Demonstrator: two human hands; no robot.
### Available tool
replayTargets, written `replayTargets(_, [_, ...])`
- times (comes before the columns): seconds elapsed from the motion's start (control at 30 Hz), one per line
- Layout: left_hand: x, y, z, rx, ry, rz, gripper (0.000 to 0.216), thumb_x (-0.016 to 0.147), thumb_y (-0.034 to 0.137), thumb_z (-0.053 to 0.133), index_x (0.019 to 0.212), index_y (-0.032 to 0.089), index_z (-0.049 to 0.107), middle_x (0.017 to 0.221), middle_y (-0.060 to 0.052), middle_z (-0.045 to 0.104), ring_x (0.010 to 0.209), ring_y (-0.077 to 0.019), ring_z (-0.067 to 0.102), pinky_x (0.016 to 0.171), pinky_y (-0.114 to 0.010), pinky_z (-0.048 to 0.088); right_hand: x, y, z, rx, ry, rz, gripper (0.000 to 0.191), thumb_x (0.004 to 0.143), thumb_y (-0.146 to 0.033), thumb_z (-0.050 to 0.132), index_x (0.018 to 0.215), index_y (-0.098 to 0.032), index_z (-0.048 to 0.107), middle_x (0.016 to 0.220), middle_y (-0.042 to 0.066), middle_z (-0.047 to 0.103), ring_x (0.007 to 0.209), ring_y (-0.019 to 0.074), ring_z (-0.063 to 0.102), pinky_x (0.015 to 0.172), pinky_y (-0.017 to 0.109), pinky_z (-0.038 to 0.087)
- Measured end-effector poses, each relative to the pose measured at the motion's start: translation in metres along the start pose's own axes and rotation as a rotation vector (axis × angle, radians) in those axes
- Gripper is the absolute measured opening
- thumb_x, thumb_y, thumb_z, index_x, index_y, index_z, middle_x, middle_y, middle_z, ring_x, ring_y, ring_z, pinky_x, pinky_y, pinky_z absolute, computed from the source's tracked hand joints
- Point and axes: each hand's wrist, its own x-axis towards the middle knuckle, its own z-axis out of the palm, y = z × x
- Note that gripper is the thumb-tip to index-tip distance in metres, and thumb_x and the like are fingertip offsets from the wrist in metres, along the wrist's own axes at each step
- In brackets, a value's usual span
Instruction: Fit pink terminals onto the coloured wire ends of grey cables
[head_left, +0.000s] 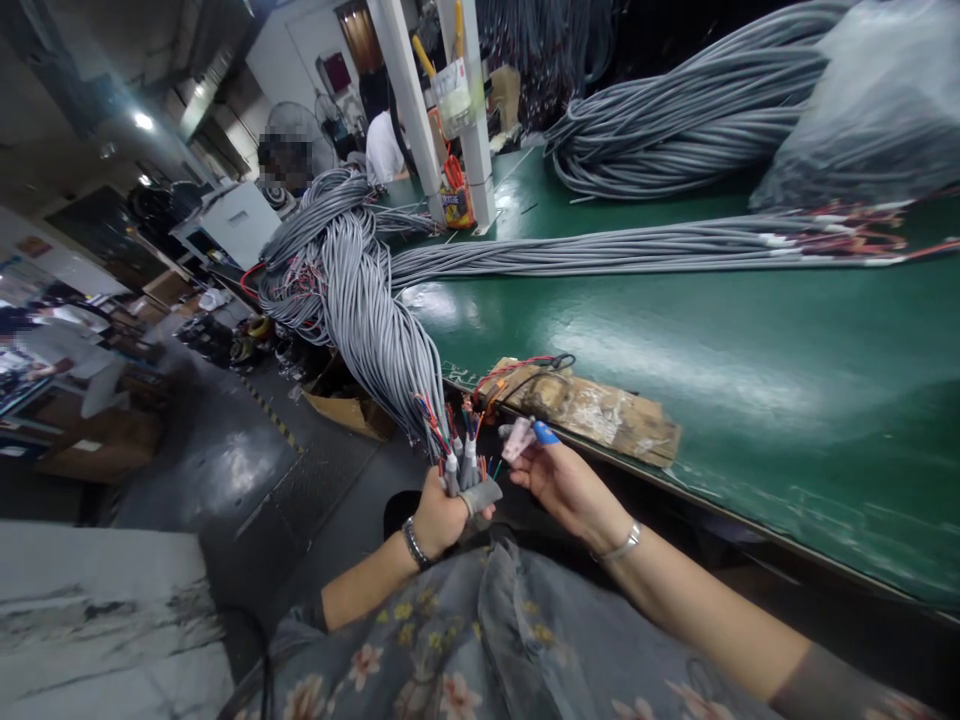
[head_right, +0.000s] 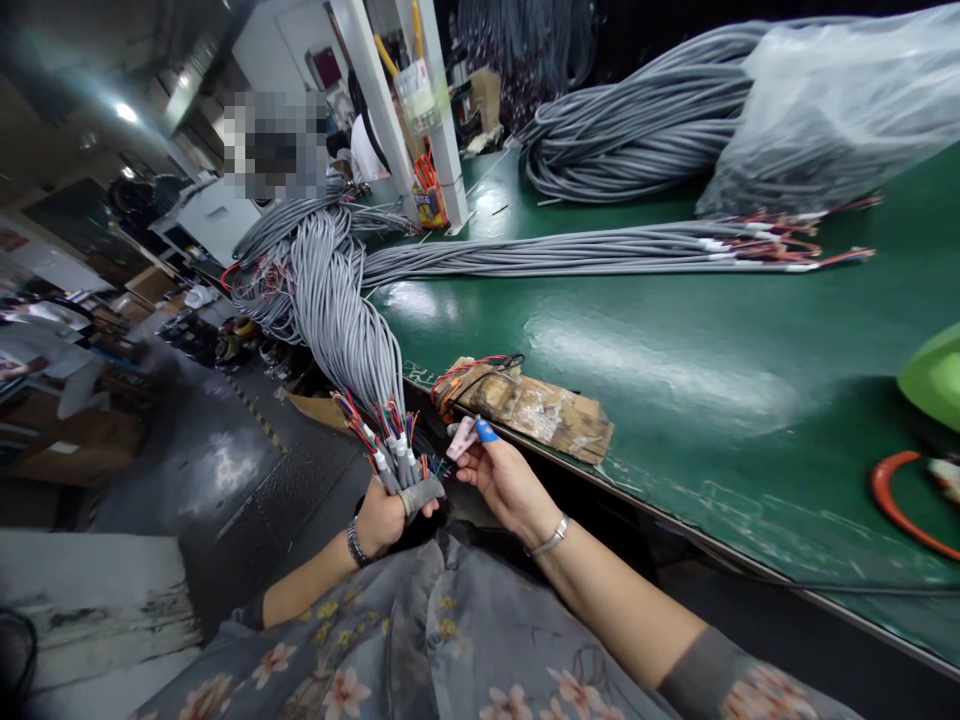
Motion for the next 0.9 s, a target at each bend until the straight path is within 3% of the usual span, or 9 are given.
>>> replayTargets(0.13, [0.002,-0.001,0.002,-0.051,0.014,0.008,0.037,0.062,0.046,0.079,0.055,0.016,0.058,0.046,0.000,0.059,0.044,-0.0125,0.055,0.049,-0.026,0.046,-0.002,-0.002,0.000,-0.017,0.035,-0.013,0.027,0.067,-0.046,0.078,0.078,-0.022,0.072,0.072,0.001,0.067,0.063,0.0139,0.057,0.054,0.024,0.048])
replayTargets(0.23, [0.005,-0.003,0.005,-0.100,0.051,0.005,0.036,0.059,0.045,0.080,0.057,0.016,0.059,0.045,0.000,0.058,0.044,-0.0132,0.056,0.050,-0.026,0.046,-0.003,-0.001,0.000,-0.064,0.063,-0.036,0.030,0.065,-0.048,0.079,0.076,-0.021,0.071,0.069,0.001,0.064,0.060,0.0140,0.054,0.054,0.026,0.046])
replayTargets(0.47, [0.010,-0.015,0.008,-0.081,0.057,0.055,0.032,0.066,0.043,0.076,0.057,0.015,0.062,0.048,-0.002,0.061,0.047,-0.0137,0.058,0.055,-0.027,0.048,-0.002,0.004,-0.005,-0.376,0.206,-0.342,0.045,0.064,-0.065,0.073,0.059,-0.022,0.061,0.054,-0.001,0.054,0.052,0.0135,0.044,0.054,0.029,0.039])
replayTargets(0.53, [0.009,-0.015,0.009,-0.057,0.054,0.078,0.031,0.068,0.042,0.075,0.058,0.015,0.063,0.049,-0.002,0.062,0.048,-0.0137,0.058,0.057,-0.028,0.048,-0.001,0.004,-0.004,-0.353,0.180,-0.302,0.048,0.063,-0.069,0.071,0.059,-0.022,0.062,0.054,-0.001,0.054,0.052,0.0139,0.044,0.054,0.029,0.040])
replayTargets(0.7, [0.008,-0.010,0.014,-0.014,0.076,0.085,0.029,0.069,0.041,0.073,0.060,0.016,0.064,0.050,-0.001,0.062,0.049,-0.0139,0.058,0.057,-0.028,0.048,0.003,0.005,0.001,-0.045,0.064,-0.067,0.051,0.049,-0.066,0.080,0.073,-0.023,0.070,0.066,0.000,0.063,0.061,0.0148,0.053,0.059,0.028,0.046])
replayTargets(0.9, [0.008,-0.010,0.016,0.018,0.094,0.100,0.029,0.070,0.038,0.074,0.055,0.017,0.061,0.050,0.000,0.062,0.049,-0.0134,0.057,0.058,-0.028,0.047,0.006,0.008,0.002,0.049,0.054,-0.077,0.042,0.053,-0.060,0.083,0.073,-0.025,0.072,0.068,-0.002,0.066,0.064,0.0147,0.055,0.065,0.029,0.049])
